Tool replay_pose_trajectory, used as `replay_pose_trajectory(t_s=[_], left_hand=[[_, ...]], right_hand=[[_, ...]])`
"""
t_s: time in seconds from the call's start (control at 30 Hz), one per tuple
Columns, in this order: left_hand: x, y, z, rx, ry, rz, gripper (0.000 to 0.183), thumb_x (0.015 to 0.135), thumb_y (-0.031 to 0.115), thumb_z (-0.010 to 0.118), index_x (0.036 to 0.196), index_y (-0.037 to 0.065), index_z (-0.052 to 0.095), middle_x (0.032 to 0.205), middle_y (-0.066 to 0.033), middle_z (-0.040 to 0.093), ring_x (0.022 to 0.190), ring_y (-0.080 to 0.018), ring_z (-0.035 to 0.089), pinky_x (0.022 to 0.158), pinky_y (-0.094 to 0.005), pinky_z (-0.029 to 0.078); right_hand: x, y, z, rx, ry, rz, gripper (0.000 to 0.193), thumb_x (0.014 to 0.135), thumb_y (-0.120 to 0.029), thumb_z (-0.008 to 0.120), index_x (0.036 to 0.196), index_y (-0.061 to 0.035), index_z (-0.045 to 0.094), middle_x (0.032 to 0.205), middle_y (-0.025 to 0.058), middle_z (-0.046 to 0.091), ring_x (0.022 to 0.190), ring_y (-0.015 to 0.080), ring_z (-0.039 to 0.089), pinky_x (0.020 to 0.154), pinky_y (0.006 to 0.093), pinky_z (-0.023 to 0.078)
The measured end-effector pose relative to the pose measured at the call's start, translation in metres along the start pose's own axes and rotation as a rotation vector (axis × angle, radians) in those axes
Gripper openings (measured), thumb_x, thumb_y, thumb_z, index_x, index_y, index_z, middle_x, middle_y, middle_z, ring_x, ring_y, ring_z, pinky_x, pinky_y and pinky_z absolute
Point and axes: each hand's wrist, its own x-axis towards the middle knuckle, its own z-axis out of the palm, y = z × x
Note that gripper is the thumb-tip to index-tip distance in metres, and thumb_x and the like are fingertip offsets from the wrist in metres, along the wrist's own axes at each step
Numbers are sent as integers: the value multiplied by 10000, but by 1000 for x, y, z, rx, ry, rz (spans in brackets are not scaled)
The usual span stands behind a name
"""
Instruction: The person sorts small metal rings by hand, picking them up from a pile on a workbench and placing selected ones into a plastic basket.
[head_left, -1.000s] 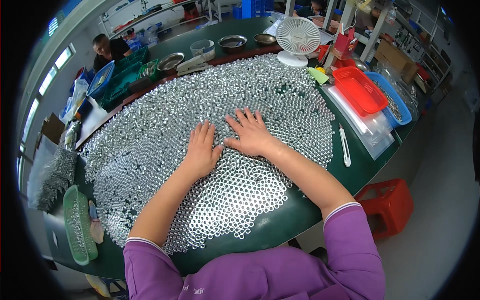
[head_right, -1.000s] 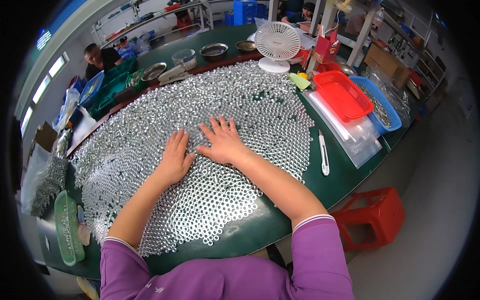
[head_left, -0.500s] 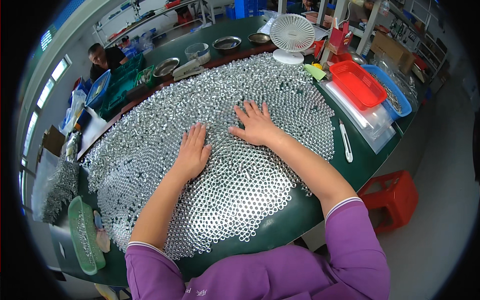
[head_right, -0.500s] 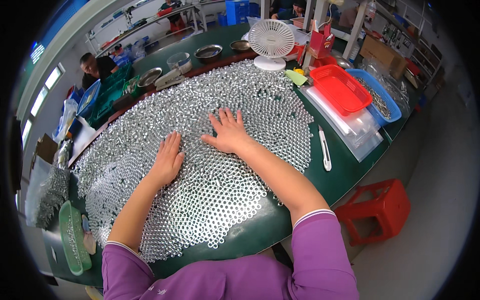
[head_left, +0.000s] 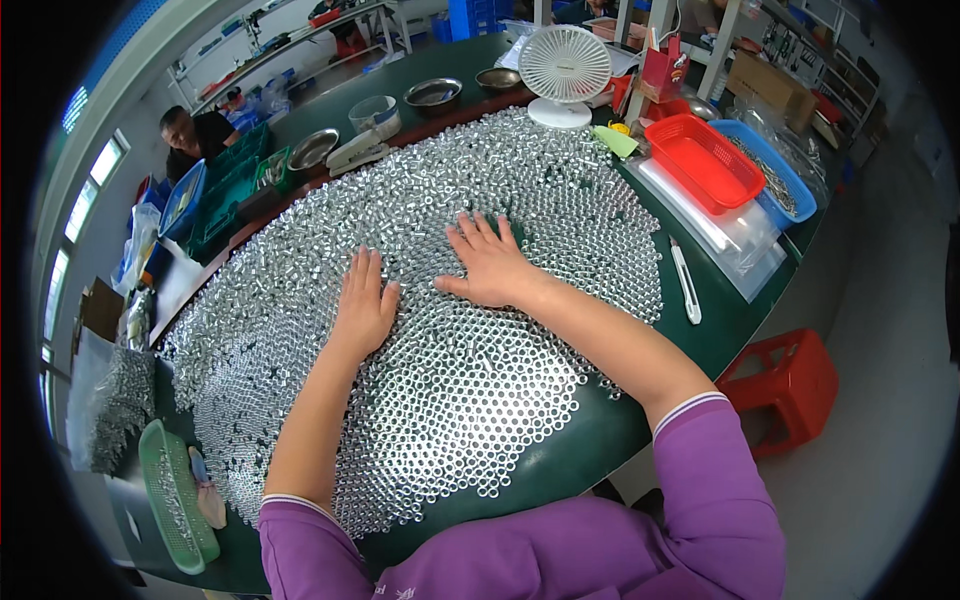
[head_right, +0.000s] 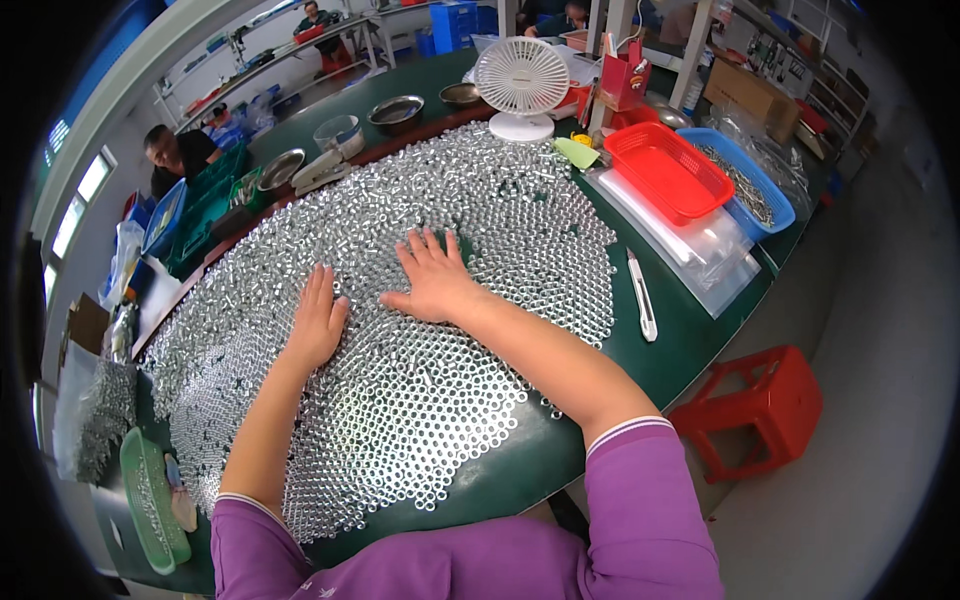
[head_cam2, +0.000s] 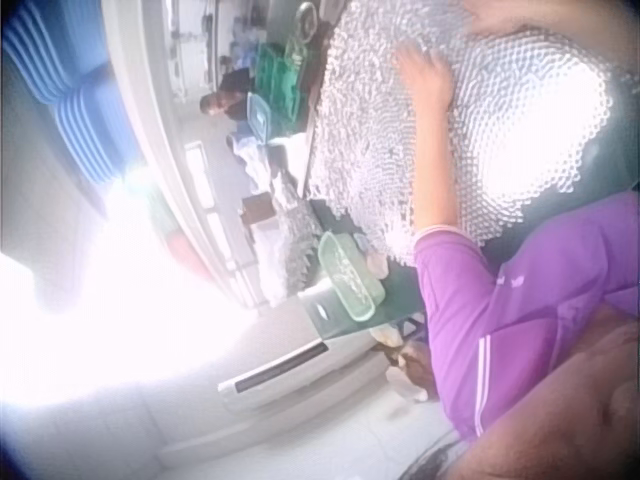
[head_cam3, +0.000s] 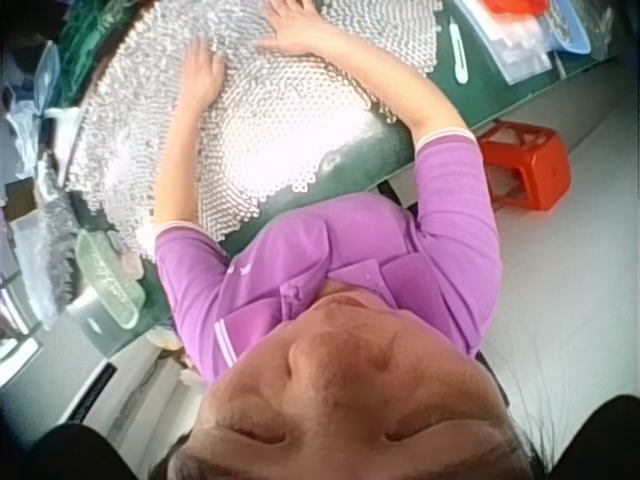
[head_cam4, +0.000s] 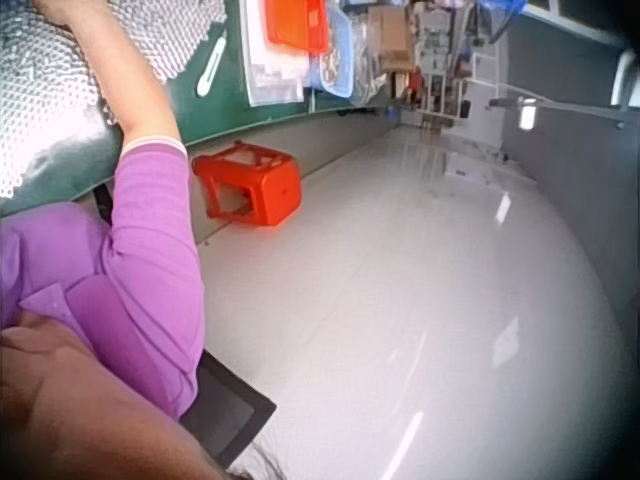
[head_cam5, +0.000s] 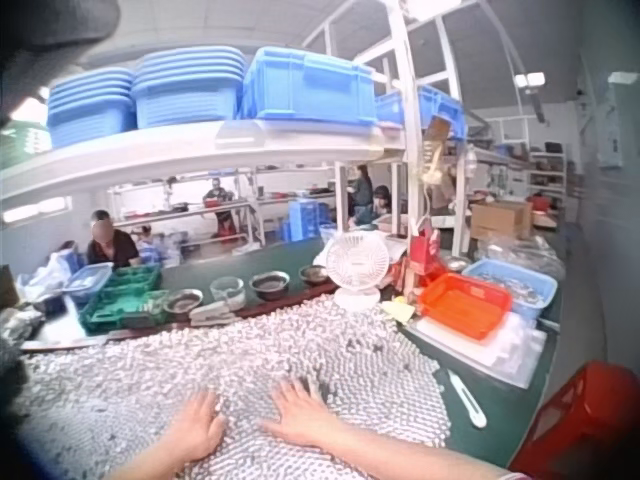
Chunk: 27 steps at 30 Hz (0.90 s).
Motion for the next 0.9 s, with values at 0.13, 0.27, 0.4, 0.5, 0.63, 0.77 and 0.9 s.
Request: replay_pose_trajectory(t_s=[0.13, 0.27, 0.4, 0.5, 0.63, 0.77, 0.9], left_hand=[[15, 14, 1, -16, -22, 85, 592, 928, 362, 365, 1349, -46, 282, 1424, -255, 224, 1322, -407, 208, 1082, -486, 164], [8, 6, 2, 64, -14, 60, 572, 922, 317, 383, 1348, -51, 279, 1420, -249, 240, 1322, -407, 210, 1079, -500, 160], [22, 30, 5, -62, -10, 220, 556, 928, 314, 379, 1350, -36, 286, 1421, -242, 245, 1321, -404, 216, 1078, -488, 174], [28, 27, 5, 51, -30, 208, 566, 937, 343, 359, 1355, -30, 283, 1425, -239, 237, 1327, -398, 206, 1081, -481, 171], [19, 11, 7, 54, -20, 125, 562, 928, 313, 383, 1350, -43, 278, 1418, -247, 245, 1328, -399, 200, 1083, -479, 164], [43, 17, 13, -64, 36, 174, 527, 927, 253, 372, 1350, -46, 278, 1410, -251, 259, 1322, -405, 207, 1078, -475, 175], [43, 18, 7, -85, -62, 280, 523, 922, 246, 374, 1349, -43, 290, 1415, -244, 257, 1326, -404, 203, 1082, -456, 188]], right_hand=[[12, 7, -8, -7, 58, 42, 891, 823, -671, 342, 1419, -30, 175, 1473, 215, 113, 1375, 356, 52, 1083, 524, -26], [-2, 7, 0, 34, 20, 173, 884, 819, -684, 328, 1430, -66, 163, 1468, 228, 119, 1372, 373, 39, 1073, 545, -31], [3, -2, -3, 13, 49, 18, 850, 823, -679, 329, 1435, -109, 175, 1470, 214, 132, 1372, 373, 44, 1072, 552, -27], [9, 24, -8, -56, 151, 141, 853, 827, -676, 331, 1427, -86, 195, 1469, 209, 141, 1374, 356, 59, 1079, 537, -15], [1, 30, -5, 8, 38, 141, 852, 840, -653, 338, 1422, -51, 180, 1468, 215, 139, 1371, 365, 65, 1101, 474, 6], [15, 2, 0, 89, 76, -98, 799, 867, -600, 334, 1415, -36, 192, 1472, 201, 139, 1374, 345, 80, 1106, 468, 11], [27, 16, 3, 52, 104, 59, 770, 874, -578, 336, 1406, -33, 224, 1475, 185, 146, 1374, 340, 87, 1112, 447, 28]])
